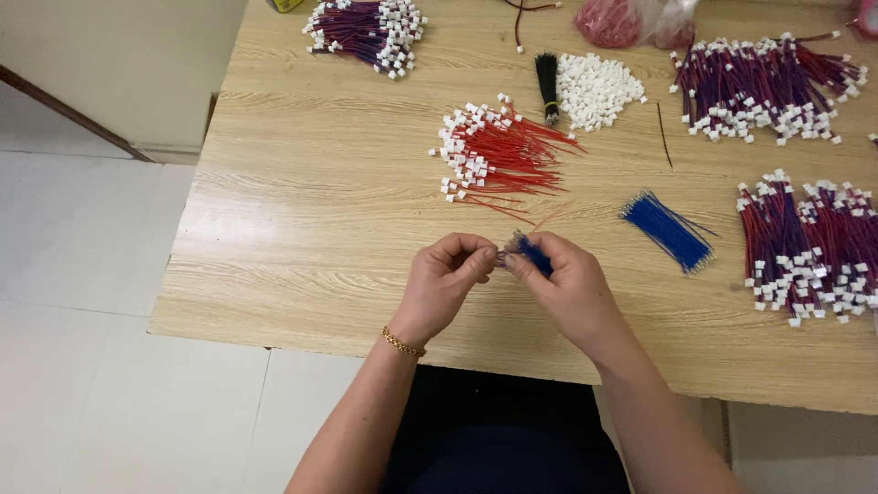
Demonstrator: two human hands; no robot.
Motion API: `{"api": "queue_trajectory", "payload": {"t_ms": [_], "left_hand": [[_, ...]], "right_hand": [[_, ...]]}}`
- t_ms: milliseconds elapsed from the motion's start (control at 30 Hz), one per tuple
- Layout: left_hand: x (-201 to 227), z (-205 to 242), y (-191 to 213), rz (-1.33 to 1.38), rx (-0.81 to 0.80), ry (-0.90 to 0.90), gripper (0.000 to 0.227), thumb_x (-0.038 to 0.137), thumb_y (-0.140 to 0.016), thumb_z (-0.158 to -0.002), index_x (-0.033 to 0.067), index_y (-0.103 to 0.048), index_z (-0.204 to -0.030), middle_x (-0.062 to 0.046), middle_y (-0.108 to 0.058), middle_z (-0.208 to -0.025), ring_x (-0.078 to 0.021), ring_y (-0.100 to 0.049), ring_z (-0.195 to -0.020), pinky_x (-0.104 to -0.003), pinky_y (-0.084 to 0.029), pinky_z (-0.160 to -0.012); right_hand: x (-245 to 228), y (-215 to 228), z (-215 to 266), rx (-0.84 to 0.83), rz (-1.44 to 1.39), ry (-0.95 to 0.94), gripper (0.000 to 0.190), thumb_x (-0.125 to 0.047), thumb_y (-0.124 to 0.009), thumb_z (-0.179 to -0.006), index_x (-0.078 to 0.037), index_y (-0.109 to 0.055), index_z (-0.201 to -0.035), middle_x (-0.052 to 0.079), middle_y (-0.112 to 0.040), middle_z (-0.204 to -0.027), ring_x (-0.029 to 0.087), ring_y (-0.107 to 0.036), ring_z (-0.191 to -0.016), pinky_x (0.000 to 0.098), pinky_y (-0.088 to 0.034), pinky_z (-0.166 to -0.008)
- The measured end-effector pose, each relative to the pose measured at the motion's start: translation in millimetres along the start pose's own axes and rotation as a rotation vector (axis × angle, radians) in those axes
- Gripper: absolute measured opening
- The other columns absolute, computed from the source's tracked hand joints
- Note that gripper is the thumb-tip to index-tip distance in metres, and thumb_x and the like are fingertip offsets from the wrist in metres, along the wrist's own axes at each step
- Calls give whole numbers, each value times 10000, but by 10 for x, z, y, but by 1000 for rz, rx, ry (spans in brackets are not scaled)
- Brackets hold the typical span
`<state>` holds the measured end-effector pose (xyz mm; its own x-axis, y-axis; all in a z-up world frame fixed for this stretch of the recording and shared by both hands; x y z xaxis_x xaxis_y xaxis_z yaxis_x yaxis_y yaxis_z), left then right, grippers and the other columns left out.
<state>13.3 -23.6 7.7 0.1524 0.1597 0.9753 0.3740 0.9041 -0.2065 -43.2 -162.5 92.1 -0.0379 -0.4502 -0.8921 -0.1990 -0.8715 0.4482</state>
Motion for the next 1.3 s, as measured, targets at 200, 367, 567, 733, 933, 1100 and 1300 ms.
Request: {"api": "queue_trajectory", "payload": {"t_ms": [200, 367, 567, 733, 933, 1100, 1300], "left_hand": [[-139, 9, -8, 68, -32, 26, 154, 83, -678, -905, -23, -680, -1017, -107, -679, -850, -135, -632, -802, -271, -586, -740], [-28, 46, -36, 88, -59, 23, 166, 53, -676, -896, -16, -689, -1047, -103, -701, -907, -121, -637, -846, -282, -589, -786], [-94, 33, -34, 186, -81, 45, 222, 17, -659, -892, -20, -653, -1111, -101, -681, -957, -126, -649, -851, -263, -596, -772], [-139, 45, 1, 322, -93, 74, 234, -25, -613, -902, -30, -623, -1136, -106, -657, -955, -151, -670, -853, -287, -606, -778], [-197, 54, -10, 431, -99, 113, 244, -52, -596, -896, -47, -600, -1141, -117, -638, -936, -171, -687, -837, -288, -614, -764], [-145, 56, -3, 381, -83, 84, 240, -49, -627, -883, -29, -609, -1121, -103, -638, -919, -170, -683, -826, -301, -616, -761], [-79, 49, -1, 258, -66, 47, 248, -31, -667, -864, -24, -625, -1109, -103, -660, -920, -147, -676, -831, -286, -606, -763]], "right_hand": [[27, 31, -24, 22, 103, 91, 123, -160, -695, -880, -44, -681, -917, 163, -620, -733, 303, -650, -704, 371, -504, -656], [-102, 87, 39, 71, 282, 190, 106, -211, -689, -883, -123, -686, -940, 69, -616, -742, 237, -656, -711, 324, -516, -643], [-205, 71, -7, 37, 465, 294, 115, -223, -681, -864, -148, -664, -950, 60, -596, -750, 263, -660, -715, 370, -521, -615], [-66, 13, -1, -53, 396, 165, 95, -220, -661, -866, -160, -667, -939, 52, -603, -731, 255, -665, -712, 355, -521, -623], [4, -17, -13, -87, 277, 95, 105, -178, -668, -850, -128, -683, -941, 99, -617, -729, 282, -663, -709, 361, -517, -617], [9, -23, -15, -77, 314, 94, 114, -225, -654, -864, -126, -670, -916, 112, -600, -716, 313, -660, -728, 375, -514, -624], [128, -50, -11, -26, 392, 66, 116, -302, -658, -879, -187, -673, -889, 26, -577, -686, 208, -643, -671, 307, -507, -617]]}}
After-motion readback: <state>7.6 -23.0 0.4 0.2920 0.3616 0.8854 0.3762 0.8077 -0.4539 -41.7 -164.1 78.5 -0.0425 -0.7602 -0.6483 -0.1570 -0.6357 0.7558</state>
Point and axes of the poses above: each hand's wrist, its own z-axis away from the middle knuckle, its own y-axis out of the back of the hand, x = y × z, the point moved 7 cm from there along -z, towards the middle knuckle
